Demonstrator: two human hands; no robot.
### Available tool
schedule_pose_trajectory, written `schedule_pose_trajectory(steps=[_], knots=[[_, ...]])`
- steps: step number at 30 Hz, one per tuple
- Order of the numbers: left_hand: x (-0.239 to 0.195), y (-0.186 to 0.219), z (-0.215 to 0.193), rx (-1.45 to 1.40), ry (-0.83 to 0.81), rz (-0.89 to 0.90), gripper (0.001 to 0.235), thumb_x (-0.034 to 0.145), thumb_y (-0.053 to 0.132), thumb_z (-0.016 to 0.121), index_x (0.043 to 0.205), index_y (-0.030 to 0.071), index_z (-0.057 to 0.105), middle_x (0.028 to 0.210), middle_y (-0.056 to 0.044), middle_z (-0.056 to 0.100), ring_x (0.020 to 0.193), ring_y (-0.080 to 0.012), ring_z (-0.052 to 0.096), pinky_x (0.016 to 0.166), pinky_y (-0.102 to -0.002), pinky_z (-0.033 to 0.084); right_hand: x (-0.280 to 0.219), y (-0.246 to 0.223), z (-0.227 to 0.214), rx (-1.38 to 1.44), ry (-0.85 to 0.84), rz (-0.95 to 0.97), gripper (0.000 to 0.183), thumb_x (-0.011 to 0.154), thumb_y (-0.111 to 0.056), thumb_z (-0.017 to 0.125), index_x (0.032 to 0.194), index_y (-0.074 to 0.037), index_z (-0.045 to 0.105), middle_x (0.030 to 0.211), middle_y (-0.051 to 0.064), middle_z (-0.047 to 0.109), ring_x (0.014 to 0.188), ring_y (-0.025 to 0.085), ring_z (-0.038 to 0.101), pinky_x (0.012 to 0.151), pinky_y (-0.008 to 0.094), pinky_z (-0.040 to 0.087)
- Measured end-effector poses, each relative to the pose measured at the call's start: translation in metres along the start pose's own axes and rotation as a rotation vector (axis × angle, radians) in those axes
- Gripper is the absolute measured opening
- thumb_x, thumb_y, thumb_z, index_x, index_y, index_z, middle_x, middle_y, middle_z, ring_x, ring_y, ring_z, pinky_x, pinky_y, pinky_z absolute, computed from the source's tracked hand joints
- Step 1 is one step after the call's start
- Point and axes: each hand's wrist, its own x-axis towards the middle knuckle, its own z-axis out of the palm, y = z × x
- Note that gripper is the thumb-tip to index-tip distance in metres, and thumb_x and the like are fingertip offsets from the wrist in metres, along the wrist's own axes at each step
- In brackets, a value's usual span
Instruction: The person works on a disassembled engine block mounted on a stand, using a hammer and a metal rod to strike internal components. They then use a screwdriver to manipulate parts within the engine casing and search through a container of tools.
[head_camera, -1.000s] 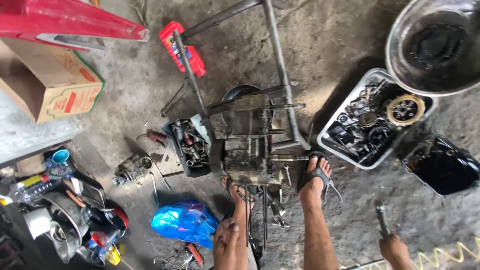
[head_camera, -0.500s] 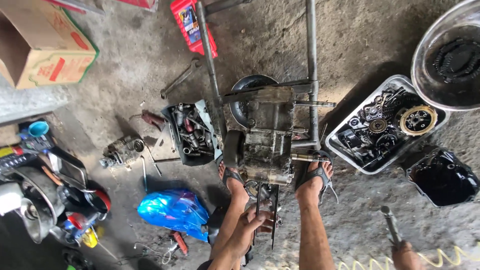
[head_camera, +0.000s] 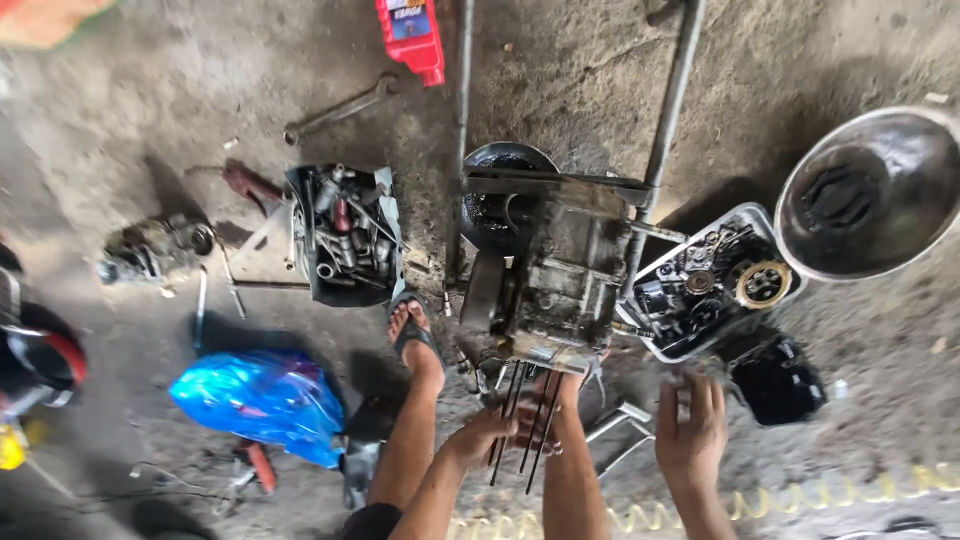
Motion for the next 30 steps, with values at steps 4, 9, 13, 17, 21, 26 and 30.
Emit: schedule_pose_trajectory(steps=[4, 9, 13, 17, 21, 26, 30], knots=[[0.014, -0.018, -0.015, -0.224, -0.018, 0.057, 0.067, 0.090, 0.041, 0.081, 0.137, 0.001, 0.055, 0.114, -0.014, 0.073, 0.108, -0.0315, 0.073, 0.100, -0.055, 0.059, 0.091, -0.141, -0.018, -0.035, -0.076, -0.247, 0.028, 0.101, -0.021, 0.068, 0.119, -0.002, 0.060, 0.103, 0.017, 0.064, 0.099, 0.035, 0.063, 0.082, 0.046, 0.054], [0.021, -0.022, -0.014, -0.141, 0.129, -0.040, 0.061, 0.090, 0.035, 0.081, 0.137, 0.004, 0.059, 0.109, -0.008, 0.073, 0.096, -0.0218, 0.072, 0.082, -0.042, 0.061, 0.185, -0.244, 0.012, -0.560, -0.268, -0.260, 0.079, 0.096, -0.065, 0.059, 0.133, 0.005, 0.056, 0.112, 0.027, 0.059, 0.101, 0.039, 0.059, 0.074, 0.052, 0.055], [0.026, -0.011, -0.001, 0.061, 0.222, -0.113, 0.049, 0.082, 0.035, 0.082, 0.124, 0.012, 0.069, 0.096, -0.004, 0.075, 0.087, -0.0144, 0.073, 0.078, -0.033, 0.062, 0.242, -0.274, 0.041, -0.979, -0.629, 0.050, 0.096, 0.089, -0.089, 0.043, 0.131, -0.004, 0.060, 0.144, 0.029, 0.050, 0.137, 0.048, 0.042, 0.108, 0.058, 0.041], [0.039, -0.037, -0.007, 0.069, 0.234, -0.020, 0.040, 0.083, 0.029, 0.088, 0.113, 0.009, 0.072, 0.089, -0.002, 0.071, 0.078, -0.0113, 0.069, 0.074, -0.029, 0.059, 0.267, -0.249, 0.056, -1.040, -0.874, 0.162, 0.095, 0.087, -0.086, 0.042, 0.128, -0.007, 0.077, 0.154, 0.016, 0.062, 0.144, 0.034, 0.058, 0.120, 0.048, 0.047], [0.043, -0.043, 0.001, 0.135, 0.263, 0.046, 0.036, 0.090, 0.026, 0.087, 0.108, -0.001, 0.071, 0.084, -0.004, 0.070, 0.070, -0.0115, 0.065, 0.063, -0.027, 0.054, 0.281, -0.223, 0.060, -0.846, -0.956, 0.338, 0.094, 0.085, -0.081, 0.050, 0.146, -0.011, 0.058, 0.165, 0.016, 0.037, 0.151, 0.042, 0.036, 0.119, 0.065, 0.037], [0.030, 0.000, 0.042, 0.121, 0.489, 0.140, 0.071, 0.077, 0.012, 0.077, 0.143, 0.013, 0.050, 0.074, -0.003, 0.060, 0.060, -0.0105, 0.059, 0.051, -0.027, 0.046, 0.289, -0.198, 0.062, -0.579, -0.962, 0.515, 0.105, 0.075, -0.075, 0.070, 0.153, -0.009, 0.047, 0.168, 0.018, 0.031, 0.155, 0.044, 0.028, 0.121, 0.072, 0.030], [0.045, -0.027, 0.029, 0.248, 0.550, 0.261, 0.084, 0.074, 0.011, 0.075, 0.150, 0.003, 0.042, 0.086, -0.006, 0.056, 0.065, -0.0118, 0.056, 0.057, -0.028, 0.050, 0.285, -0.186, 0.052, -0.452, -0.949, 0.520, 0.104, 0.075, -0.075, 0.066, 0.155, -0.012, 0.047, 0.168, 0.018, 0.030, 0.158, 0.042, 0.020, 0.122, 0.073, 0.019]])
